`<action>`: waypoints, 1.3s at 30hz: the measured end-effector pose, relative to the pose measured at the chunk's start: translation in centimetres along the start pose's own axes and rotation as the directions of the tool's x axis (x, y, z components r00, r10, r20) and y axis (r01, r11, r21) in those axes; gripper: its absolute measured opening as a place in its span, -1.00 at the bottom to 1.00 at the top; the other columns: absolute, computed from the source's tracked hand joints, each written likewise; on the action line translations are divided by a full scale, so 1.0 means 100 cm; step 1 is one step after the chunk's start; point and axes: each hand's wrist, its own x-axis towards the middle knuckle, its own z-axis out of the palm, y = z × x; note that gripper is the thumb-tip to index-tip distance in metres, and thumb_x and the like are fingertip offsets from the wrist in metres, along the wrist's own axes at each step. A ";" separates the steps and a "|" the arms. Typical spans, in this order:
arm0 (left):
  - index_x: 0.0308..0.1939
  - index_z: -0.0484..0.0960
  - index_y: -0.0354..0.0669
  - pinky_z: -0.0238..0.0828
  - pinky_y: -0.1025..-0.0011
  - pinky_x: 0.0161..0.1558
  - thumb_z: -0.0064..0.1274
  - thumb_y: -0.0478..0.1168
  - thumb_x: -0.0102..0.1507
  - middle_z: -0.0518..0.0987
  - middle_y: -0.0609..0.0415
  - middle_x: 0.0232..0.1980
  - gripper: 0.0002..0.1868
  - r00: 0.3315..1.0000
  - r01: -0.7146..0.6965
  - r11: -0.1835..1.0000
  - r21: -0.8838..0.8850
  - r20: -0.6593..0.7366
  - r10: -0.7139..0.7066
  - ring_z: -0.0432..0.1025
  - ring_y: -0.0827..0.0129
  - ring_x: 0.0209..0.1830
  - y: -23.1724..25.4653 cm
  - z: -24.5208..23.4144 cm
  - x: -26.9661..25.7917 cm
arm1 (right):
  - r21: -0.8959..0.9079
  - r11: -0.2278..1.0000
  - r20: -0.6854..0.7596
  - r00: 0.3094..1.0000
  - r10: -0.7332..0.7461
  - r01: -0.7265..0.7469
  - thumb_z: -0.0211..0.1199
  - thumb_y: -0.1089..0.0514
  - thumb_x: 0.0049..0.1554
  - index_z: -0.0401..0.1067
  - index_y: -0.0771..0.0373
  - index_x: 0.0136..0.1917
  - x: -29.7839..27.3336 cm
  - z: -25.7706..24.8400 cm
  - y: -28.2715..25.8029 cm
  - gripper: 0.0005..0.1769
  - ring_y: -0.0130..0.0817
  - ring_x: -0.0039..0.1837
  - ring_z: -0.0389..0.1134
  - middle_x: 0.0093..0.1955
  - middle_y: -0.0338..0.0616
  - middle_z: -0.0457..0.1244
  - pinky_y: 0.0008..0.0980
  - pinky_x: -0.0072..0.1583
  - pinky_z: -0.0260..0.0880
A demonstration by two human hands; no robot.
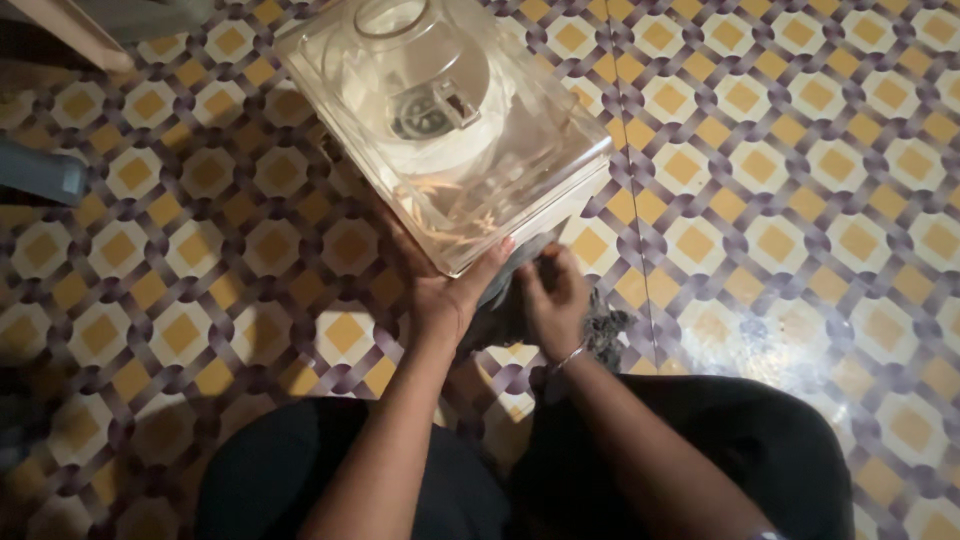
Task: The person assembles a small white appliance by placing a clear plastic lid over the base and inserting a power cord. They then use a cloth to wipe the exterior surfaces of the assembled appliance.
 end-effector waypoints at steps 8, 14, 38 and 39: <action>0.51 -0.12 -0.51 0.55 0.37 0.15 0.34 -0.42 0.12 0.59 -0.14 0.17 0.09 0.976 0.219 0.970 -0.108 0.026 -0.217 0.57 0.37 0.01 0.001 -0.003 -0.005 | -0.164 0.986 -0.209 0.978 -0.010 -0.025 0.18 0.36 0.29 0.28 0.30 0.11 0.058 -0.056 0.047 -0.85 -0.54 0.01 0.22 -0.04 -0.30 0.18 -0.56 0.05 0.26; 0.52 -0.33 -0.47 0.55 0.38 0.18 0.35 -0.43 0.11 0.44 -0.12 0.29 0.21 0.997 0.076 0.988 -0.136 0.030 -0.073 0.49 0.31 0.12 0.006 0.000 -0.005 | -0.220 0.974 -0.263 0.965 -0.006 -0.054 0.16 0.31 0.29 0.29 0.32 0.21 0.052 -0.042 0.040 -0.77 -0.54 0.10 0.26 0.05 -0.27 0.22 -0.54 0.18 0.30; 0.61 -0.63 -0.02 0.46 0.26 0.26 0.34 -0.44 0.07 0.23 -0.16 0.48 0.46 0.998 0.053 0.990 -0.130 0.039 -0.048 0.36 0.25 0.31 -0.001 -0.003 -0.001 | -0.513 0.855 0.053 0.992 0.117 -0.074 0.29 0.31 -0.06 -0.17 0.55 0.59 0.042 -0.023 -0.006 0.07 0.16 0.66 -0.21 0.64 0.44 -0.20 -0.18 0.55 -0.10; 0.61 -0.62 -0.01 0.51 0.22 0.19 0.33 -0.43 0.05 0.21 -0.14 0.47 0.46 0.998 0.048 0.989 -0.141 0.043 -0.042 0.37 0.25 0.27 -0.001 -0.003 -0.001 | -0.459 0.862 0.048 0.963 0.265 -0.215 0.28 0.29 -0.06 -0.04 0.54 0.58 0.052 -0.032 -0.009 0.00 0.15 0.63 -0.04 0.60 0.42 -0.08 -0.20 0.51 0.06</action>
